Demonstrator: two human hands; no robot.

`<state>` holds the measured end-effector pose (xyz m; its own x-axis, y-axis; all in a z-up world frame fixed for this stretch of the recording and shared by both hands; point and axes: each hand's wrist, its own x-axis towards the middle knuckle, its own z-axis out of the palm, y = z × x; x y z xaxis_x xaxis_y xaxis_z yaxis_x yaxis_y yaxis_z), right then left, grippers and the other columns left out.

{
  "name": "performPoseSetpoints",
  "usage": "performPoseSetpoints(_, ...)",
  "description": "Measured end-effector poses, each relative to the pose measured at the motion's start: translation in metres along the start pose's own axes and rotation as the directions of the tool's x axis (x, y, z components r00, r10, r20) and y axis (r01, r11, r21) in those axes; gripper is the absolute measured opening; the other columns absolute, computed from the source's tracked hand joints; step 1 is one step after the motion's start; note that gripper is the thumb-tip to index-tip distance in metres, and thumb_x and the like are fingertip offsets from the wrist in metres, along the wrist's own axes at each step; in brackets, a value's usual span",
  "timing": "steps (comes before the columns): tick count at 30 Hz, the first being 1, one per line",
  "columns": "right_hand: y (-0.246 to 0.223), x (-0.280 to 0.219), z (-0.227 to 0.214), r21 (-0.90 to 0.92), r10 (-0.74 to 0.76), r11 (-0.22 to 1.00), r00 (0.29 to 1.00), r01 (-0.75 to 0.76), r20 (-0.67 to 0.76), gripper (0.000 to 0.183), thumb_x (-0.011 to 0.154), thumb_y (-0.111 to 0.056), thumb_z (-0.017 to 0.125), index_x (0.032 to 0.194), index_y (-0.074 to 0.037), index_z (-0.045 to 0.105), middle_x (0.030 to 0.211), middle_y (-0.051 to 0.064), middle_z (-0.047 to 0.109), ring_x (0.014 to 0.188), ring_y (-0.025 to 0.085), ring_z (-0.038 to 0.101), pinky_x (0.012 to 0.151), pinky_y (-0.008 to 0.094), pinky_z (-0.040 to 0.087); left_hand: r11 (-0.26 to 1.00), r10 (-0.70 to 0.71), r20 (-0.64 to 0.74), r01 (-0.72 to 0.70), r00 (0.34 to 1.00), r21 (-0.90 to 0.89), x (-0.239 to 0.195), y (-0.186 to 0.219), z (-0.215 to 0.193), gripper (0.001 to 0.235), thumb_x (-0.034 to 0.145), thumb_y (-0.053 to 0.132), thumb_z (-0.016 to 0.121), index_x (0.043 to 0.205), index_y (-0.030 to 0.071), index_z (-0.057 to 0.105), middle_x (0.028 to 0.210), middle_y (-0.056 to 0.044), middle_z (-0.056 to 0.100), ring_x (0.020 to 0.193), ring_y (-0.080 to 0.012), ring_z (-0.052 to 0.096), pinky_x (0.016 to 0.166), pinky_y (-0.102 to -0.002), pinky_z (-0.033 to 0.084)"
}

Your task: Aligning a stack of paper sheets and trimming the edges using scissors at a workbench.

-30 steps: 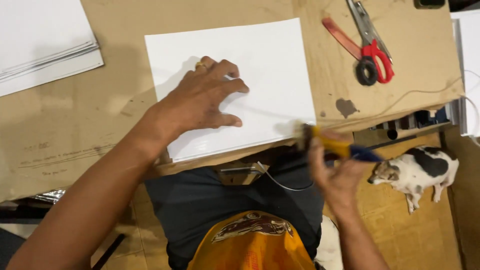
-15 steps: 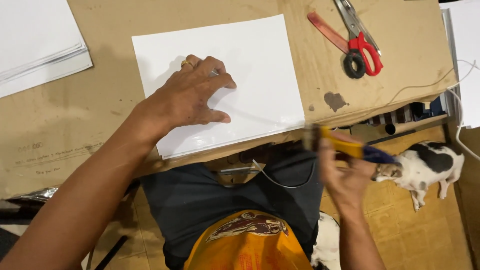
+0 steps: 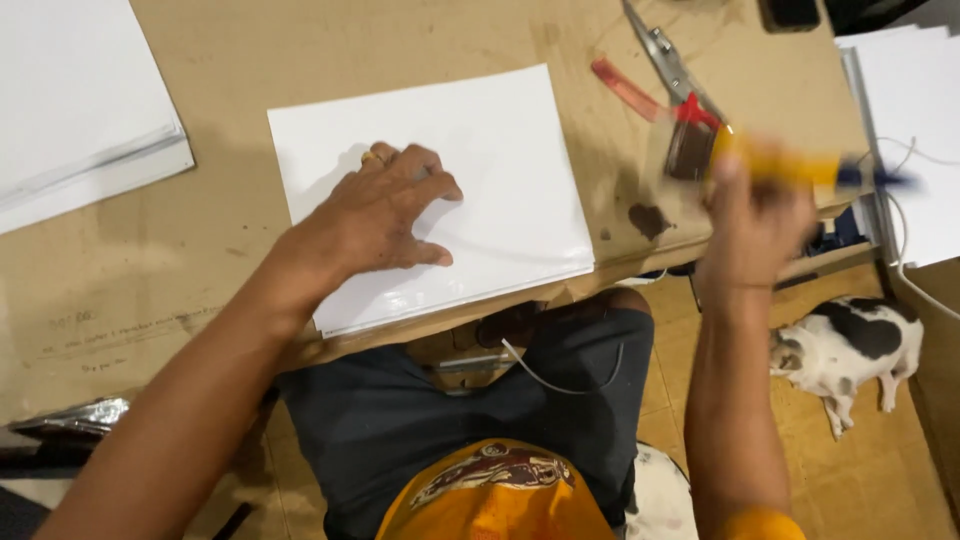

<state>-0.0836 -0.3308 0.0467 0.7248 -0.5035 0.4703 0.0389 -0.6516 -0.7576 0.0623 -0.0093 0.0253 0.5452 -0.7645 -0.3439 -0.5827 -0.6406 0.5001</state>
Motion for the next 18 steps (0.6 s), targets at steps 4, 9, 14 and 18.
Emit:
performPoseSetpoints(4,0.158,0.136,0.035,0.842,0.663,0.254,0.72,-0.475,0.206,0.007,0.098,-0.018,0.075,0.097,-0.016,0.068,0.087,0.0,0.071,0.08,0.015,0.066,0.064,0.027,0.048,0.996,-0.087,-0.014,0.088,0.996,0.022,-0.011,0.007,0.008,0.067,0.085,0.05,0.073,0.146,0.034,0.05,0.16,0.001,0.033,0.144,-0.0364,0.024,0.104,-0.061,0.034)
performPoseSetpoints(9,0.275,0.231,0.081,0.901,0.715,-0.118,0.594,-0.418,0.37,0.012,0.095,-0.019,0.078,0.099,-0.008,0.078,0.082,0.01,0.077,0.076,0.024,0.074,0.065,0.032,0.056,0.991,-0.122,-0.128,0.114,0.984,-0.073,-0.033,0.008,0.026,0.064,0.091,0.047,0.068,0.15,0.029,0.051,0.165,-0.002,0.033,0.149,-0.0352,0.022,0.106,-0.069,0.028)
performPoseSetpoints(14,0.108,0.148,0.077,0.901,0.722,-0.056,0.606,-0.431,0.335,0.074,0.051,-0.014,0.088,0.114,0.009,0.058,0.106,0.02,0.051,0.093,0.034,0.065,0.085,0.046,0.07,0.992,-0.041,-0.385,-0.007,0.922,-0.125,-0.035,-0.001,0.039,0.067,0.083,0.048,0.082,0.138,0.017,0.061,0.149,-0.011,0.045,0.13,-0.0375,0.036,0.095,-0.057,0.041)
performPoseSetpoints(18,0.032,0.099,0.107,0.599,0.421,0.566,0.823,-0.567,0.381,0.011,0.094,-0.01,0.067,0.093,-0.018,0.06,0.084,-0.003,0.061,0.078,0.012,0.064,0.09,0.047,0.078,0.992,-0.037,-0.388,-0.012,0.921,-0.124,-0.034,-0.003,0.035,0.067,0.08,0.048,0.084,0.135,0.016,0.062,0.144,-0.011,0.048,0.127,-0.0376,0.038,0.091,-0.056,0.044)
